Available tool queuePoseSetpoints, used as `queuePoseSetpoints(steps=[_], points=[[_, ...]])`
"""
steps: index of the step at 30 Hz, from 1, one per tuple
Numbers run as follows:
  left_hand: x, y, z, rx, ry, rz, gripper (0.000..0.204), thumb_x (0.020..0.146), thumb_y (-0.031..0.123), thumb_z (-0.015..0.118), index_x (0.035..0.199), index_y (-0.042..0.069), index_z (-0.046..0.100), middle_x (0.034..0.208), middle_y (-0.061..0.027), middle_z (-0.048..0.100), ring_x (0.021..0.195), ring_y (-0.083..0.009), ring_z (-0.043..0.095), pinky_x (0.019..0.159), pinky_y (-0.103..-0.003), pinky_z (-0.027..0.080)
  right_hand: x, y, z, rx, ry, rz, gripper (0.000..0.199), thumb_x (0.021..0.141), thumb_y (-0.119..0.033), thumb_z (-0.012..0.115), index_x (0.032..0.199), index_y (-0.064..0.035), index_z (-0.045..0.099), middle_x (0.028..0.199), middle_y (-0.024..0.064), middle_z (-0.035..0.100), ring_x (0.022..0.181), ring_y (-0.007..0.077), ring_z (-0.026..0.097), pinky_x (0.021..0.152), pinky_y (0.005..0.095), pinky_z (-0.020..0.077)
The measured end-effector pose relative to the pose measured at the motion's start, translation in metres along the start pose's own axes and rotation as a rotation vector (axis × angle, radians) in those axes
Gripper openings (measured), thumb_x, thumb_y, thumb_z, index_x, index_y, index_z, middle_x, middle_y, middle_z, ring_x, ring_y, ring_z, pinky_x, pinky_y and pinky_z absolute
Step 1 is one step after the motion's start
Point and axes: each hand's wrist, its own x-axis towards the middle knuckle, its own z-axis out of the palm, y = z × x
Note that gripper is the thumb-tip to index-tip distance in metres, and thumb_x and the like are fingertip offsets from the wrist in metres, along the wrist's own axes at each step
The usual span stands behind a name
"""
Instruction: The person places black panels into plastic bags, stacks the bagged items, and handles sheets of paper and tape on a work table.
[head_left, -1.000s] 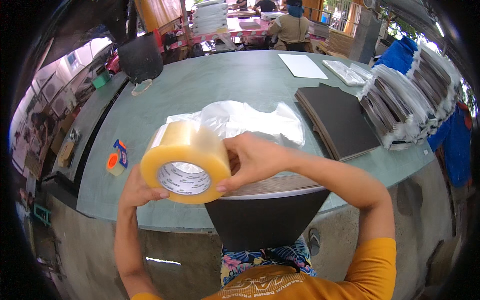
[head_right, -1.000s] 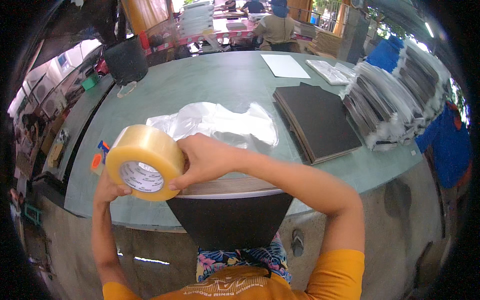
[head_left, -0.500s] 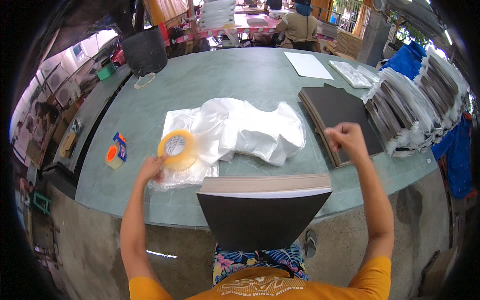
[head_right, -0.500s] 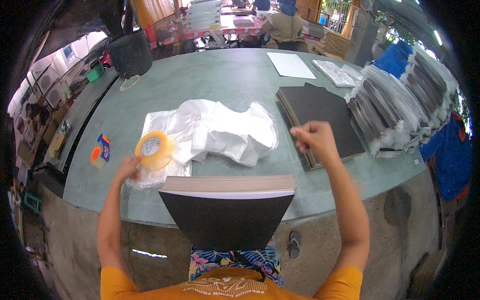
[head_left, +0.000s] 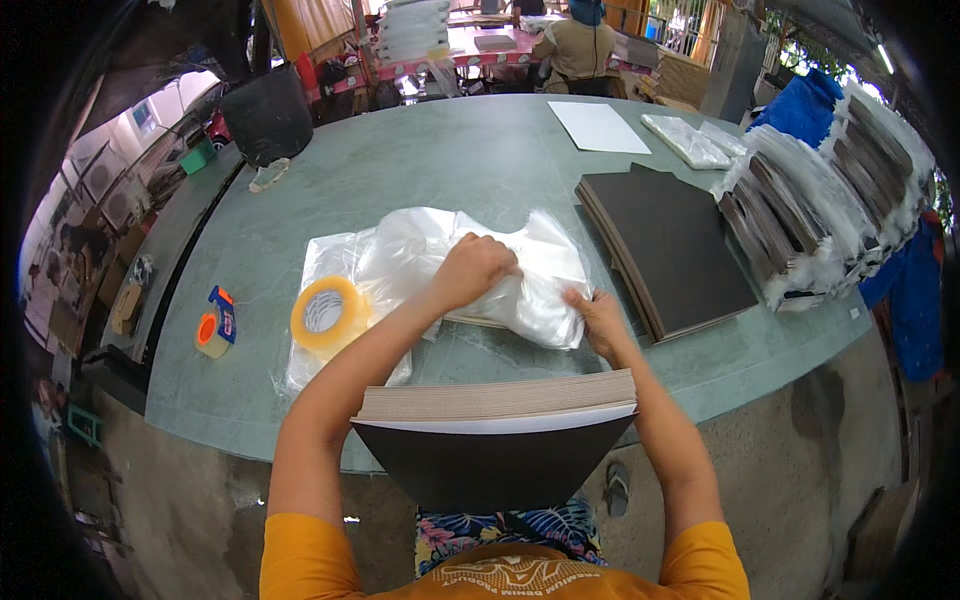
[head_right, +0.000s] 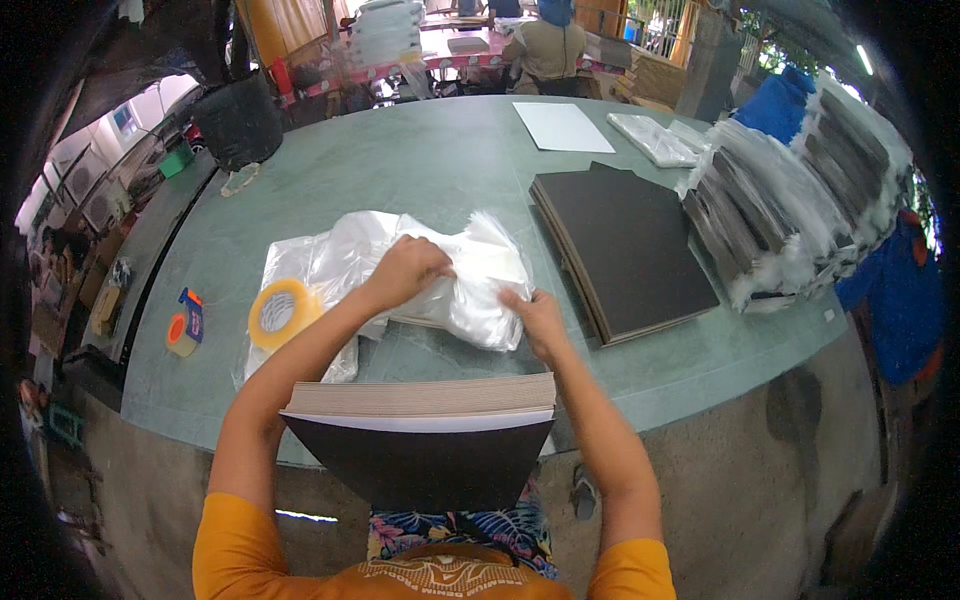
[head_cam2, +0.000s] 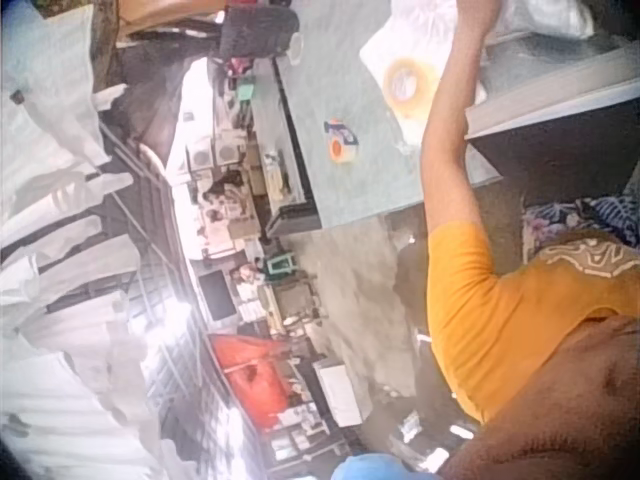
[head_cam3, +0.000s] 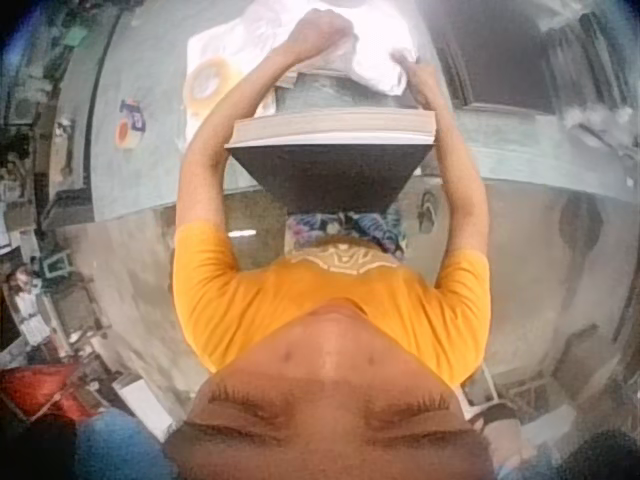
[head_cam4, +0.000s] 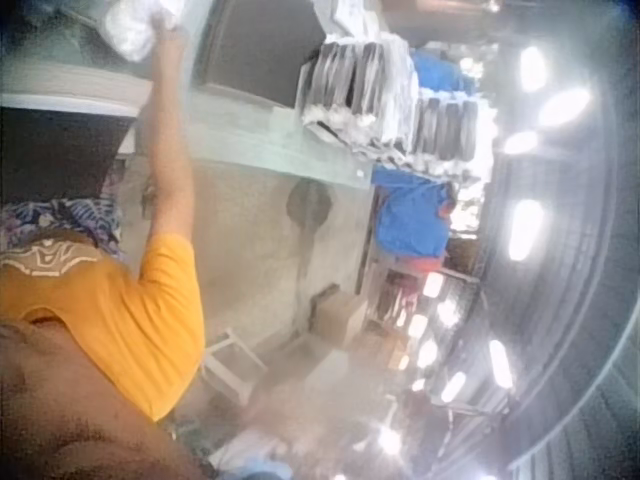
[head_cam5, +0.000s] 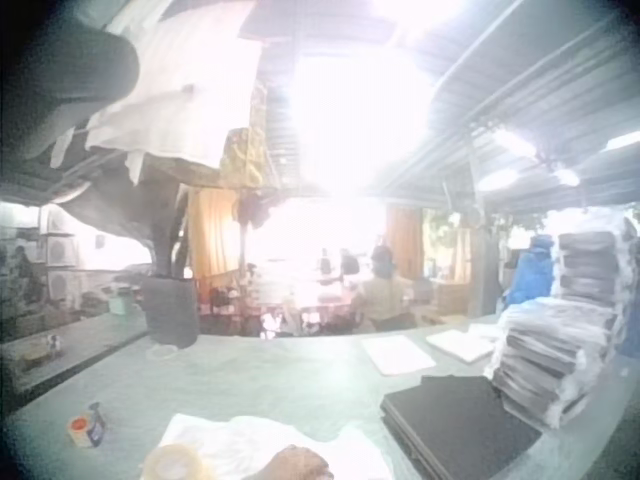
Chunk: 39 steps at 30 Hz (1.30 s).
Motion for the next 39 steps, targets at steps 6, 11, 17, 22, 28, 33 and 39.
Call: queuePoseSetpoints(steps=[6, 11, 17, 22, 28, 33, 39], points=[[0.018, -0.019, -0.018, -0.665, 0.07, -0.64, 0.021, 0.081, 0.018, 0.051, 0.088, 0.001, 0.061, 0.077, -0.0081, 0.062, 0.074, -0.0156, 0.056, 0.068, -0.028, 0.043, 0.004, -0.001, -0.024, 0.059, -0.078, 0.104, 0.037, 0.074, -0.008, 0.062, 0.104, 0.0081, 0.047, 0.096, 0.0142, 0.056, 0.086, 0.0205, 0.057, 0.075, 0.0314, 0.0461], [0.01, -0.038, -0.024, -0.679, 0.352, -0.722, 0.025, 0.083, 0.021, 0.05, 0.085, -0.002, 0.058, 0.075, -0.009, 0.06, 0.067, -0.0152, 0.052, 0.064, -0.029, 0.042, -0.003, -0.016, -0.022, -0.061, -0.157, 0.122, 0.043, 0.074, -0.01, 0.057, 0.112, 0.0026, 0.042, 0.106, 0.0137, 0.052, 0.096, 0.0205, 0.052, 0.085, 0.035, 0.0404], [0.012, -0.053, -0.035, -0.993, 0.489, -1.0, 0.029, 0.087, 0.028, 0.041, 0.096, 0.003, 0.054, 0.086, -0.0086, 0.056, 0.074, -0.019, 0.051, 0.068, -0.031, 0.041, -0.022, -0.061, -0.034, -0.008, -0.089, 0.058, 0.065, 0.073, -0.04, 0.06, 0.119, 0.0004, 0.039, 0.109, 0.0098, 0.05, 0.094, 0.0181, 0.05, 0.081, 0.0333, 0.0366], [-0.01, -0.002, -0.148, -1.214, 0.958, -0.813, 0.061, 0.082, 0.057, 0.033, 0.113, 0.007, 0.045, 0.108, -0.01, 0.05, 0.1, -0.0241, 0.047, 0.091, -0.04, 0.034, -0.059, -0.107, -0.032, -0.448, 0.155, -0.373, 0.043, 0.078, -0.03, 0.058, 0.108, -0.0006, 0.051, 0.099, 0.007, 0.054, 0.089, 0.0143, 0.051, 0.076, 0.0279, 0.0388], [-0.114, 0.096, -0.221, -0.472, 1.399, -0.329, 0.053, 0.077, 0.041, 0.048, 0.114, 0.003, 0.043, 0.111, -0.0106, 0.047, 0.102, -0.025, 0.045, 0.085, -0.041, 0.035, -0.184, -0.148, 0.054, -0.762, -0.007, -0.87, 0.039, 0.069, -0.03, 0.065, 0.097, -0.0028, 0.058, 0.098, 0.0096, 0.057, 0.092, 0.0197, 0.053, 0.079, 0.0298, 0.0402], [-0.267, 0.175, -0.102, 0.042, -0.384, -0.369, 0.032, 0.072, 0.013, 0.052, 0.101, 0.003, 0.051, 0.087, -0.0158, 0.056, 0.08, -0.0296, 0.056, 0.068, -0.041, 0.045, -0.226, -0.125, 0.085, -0.674, -0.508, -0.789, 0.044, 0.06, -0.026, 0.073, 0.095, -0.0038, 0.06, 0.096, 0.0135, 0.058, 0.094, 0.026, 0.054, 0.081, 0.0336, 0.0414], [-0.213, 0.199, -0.088, -0.943, -0.386, -0.673, 0.026, 0.068, 0.003, 0.046, 0.093, -0.001, 0.051, 0.082, -0.0133, 0.057, 0.077, -0.0213, 0.056, 0.071, -0.03, 0.044, -0.209, -0.001, 0.111, 0.004, -0.853, 0.077, 0.086, 0.07, -0.061, 0.052, 0.124, 0.0025, 0.032, 0.116, 0.018, 0.047, 0.111, 0.0235, 0.043, 0.092, 0.0327, 0.0339]])
